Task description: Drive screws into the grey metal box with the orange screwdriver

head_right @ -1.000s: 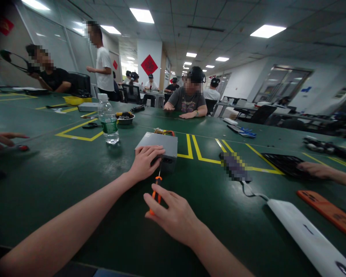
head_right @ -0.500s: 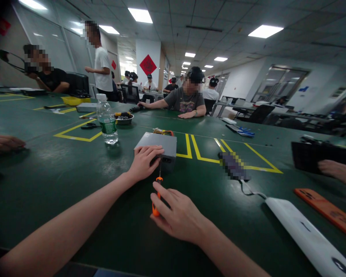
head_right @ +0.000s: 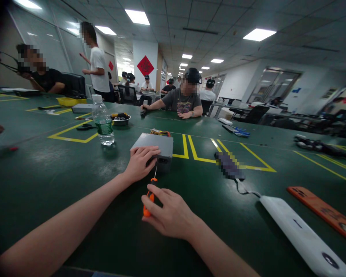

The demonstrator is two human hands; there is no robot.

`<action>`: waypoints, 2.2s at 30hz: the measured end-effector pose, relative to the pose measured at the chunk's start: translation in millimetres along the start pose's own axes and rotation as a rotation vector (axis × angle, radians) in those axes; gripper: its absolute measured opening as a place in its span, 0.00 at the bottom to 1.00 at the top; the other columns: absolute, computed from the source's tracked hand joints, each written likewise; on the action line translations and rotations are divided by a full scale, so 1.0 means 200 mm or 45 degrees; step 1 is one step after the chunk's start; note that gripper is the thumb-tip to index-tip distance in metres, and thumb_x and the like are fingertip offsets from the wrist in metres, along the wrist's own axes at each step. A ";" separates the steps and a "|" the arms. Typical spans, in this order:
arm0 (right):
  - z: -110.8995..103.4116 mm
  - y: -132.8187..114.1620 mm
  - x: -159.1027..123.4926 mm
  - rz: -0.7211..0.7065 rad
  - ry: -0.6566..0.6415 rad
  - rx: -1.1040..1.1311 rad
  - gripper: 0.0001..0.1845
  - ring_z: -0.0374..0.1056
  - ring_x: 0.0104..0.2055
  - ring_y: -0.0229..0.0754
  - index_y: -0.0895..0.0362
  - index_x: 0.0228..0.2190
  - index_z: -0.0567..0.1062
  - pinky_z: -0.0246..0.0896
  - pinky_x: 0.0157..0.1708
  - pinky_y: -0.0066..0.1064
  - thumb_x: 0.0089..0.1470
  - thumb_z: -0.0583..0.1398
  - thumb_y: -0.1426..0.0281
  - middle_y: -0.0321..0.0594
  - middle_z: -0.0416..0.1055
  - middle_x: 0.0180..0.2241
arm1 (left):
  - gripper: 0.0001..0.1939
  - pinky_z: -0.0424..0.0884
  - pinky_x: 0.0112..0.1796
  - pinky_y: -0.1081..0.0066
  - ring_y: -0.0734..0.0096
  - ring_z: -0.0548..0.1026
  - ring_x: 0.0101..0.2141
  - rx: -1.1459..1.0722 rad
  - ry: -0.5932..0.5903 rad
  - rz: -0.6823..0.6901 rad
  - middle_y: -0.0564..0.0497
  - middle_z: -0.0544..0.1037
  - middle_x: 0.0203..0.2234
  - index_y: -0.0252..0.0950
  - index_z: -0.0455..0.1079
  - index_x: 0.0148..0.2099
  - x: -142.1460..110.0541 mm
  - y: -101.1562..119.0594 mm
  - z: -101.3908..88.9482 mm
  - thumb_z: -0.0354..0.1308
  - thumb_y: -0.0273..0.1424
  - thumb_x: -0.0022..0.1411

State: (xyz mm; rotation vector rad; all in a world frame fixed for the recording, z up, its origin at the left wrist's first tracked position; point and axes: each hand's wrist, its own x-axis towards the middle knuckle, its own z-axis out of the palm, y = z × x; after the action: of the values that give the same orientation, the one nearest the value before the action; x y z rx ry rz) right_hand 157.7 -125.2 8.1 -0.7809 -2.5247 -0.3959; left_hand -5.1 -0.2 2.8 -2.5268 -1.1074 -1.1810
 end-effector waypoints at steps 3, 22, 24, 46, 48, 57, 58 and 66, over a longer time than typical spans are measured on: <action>0.02 0.01 0.00 -0.019 0.132 0.026 0.15 0.69 0.43 0.46 0.61 0.41 0.66 0.68 0.38 0.35 0.57 0.54 0.63 0.57 0.67 0.47 | 0.14 0.54 0.47 0.60 0.64 0.66 0.50 0.012 0.008 0.003 0.52 0.70 0.51 0.45 0.65 0.50 0.00 0.00 0.00 0.48 0.30 0.63; 0.06 0.01 0.00 -0.027 0.218 0.046 0.14 0.69 0.43 0.46 0.63 0.38 0.65 0.68 0.37 0.33 0.57 0.55 0.63 0.59 0.69 0.44 | 0.14 0.53 0.48 0.60 0.65 0.66 0.50 0.013 0.018 0.013 0.53 0.71 0.51 0.44 0.65 0.50 0.00 -0.01 0.01 0.48 0.31 0.63; 0.06 0.01 0.00 -0.040 0.196 0.032 0.16 0.69 0.43 0.46 0.64 0.39 0.66 0.69 0.38 0.33 0.57 0.54 0.62 0.59 0.69 0.44 | 0.14 0.53 0.47 0.60 0.65 0.66 0.50 0.016 0.020 0.016 0.53 0.71 0.51 0.44 0.65 0.50 0.00 -0.01 0.01 0.48 0.31 0.63; -0.05 0.07 -0.10 -0.077 0.287 -0.116 0.14 0.69 0.41 0.44 0.66 0.41 0.68 0.70 0.35 0.33 0.54 0.54 0.72 0.56 0.71 0.40 | 0.14 0.54 0.47 0.60 0.65 0.66 0.50 0.020 0.008 0.013 0.53 0.70 0.51 0.43 0.65 0.50 0.00 0.00 0.00 0.48 0.30 0.63; -0.06 0.06 -0.10 -0.077 0.287 -0.120 0.14 0.69 0.41 0.44 0.66 0.41 0.68 0.70 0.35 0.33 0.54 0.54 0.72 0.56 0.71 0.39 | 0.14 0.54 0.47 0.60 0.65 0.66 0.50 0.019 0.005 0.015 0.53 0.70 0.51 0.44 0.65 0.50 0.00 0.00 0.00 0.48 0.30 0.63; -0.06 0.06 -0.10 -0.054 0.269 -0.119 0.14 0.70 0.41 0.44 0.65 0.42 0.68 0.69 0.36 0.33 0.54 0.53 0.72 0.55 0.71 0.40 | 0.14 0.53 0.48 0.60 0.65 0.66 0.50 0.005 0.003 0.013 0.53 0.71 0.51 0.44 0.65 0.50 0.00 -0.01 0.00 0.48 0.31 0.63; -0.06 0.06 -0.10 -0.042 0.258 -0.114 0.14 0.69 0.41 0.44 0.65 0.42 0.68 0.69 0.36 0.33 0.54 0.53 0.71 0.55 0.71 0.40 | 0.14 0.53 0.48 0.60 0.65 0.66 0.50 0.004 0.001 0.012 0.53 0.70 0.51 0.44 0.65 0.50 0.00 0.00 0.00 0.48 0.31 0.63; -0.09 0.05 -0.11 0.052 0.108 -0.078 0.19 0.67 0.47 0.46 0.65 0.48 0.65 0.68 0.40 0.36 0.56 0.51 0.68 0.56 0.67 0.47 | 0.13 0.53 0.48 0.60 0.65 0.66 0.50 0.002 -0.003 0.004 0.53 0.71 0.50 0.44 0.65 0.49 0.00 0.01 -0.01 0.48 0.30 0.63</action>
State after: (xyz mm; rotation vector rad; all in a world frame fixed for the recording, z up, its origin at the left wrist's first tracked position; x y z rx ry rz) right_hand 186.0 -134.8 13.4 -0.8200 -2.4238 -0.4842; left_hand -5.4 -1.5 5.0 -2.5286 -1.1039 -1.1768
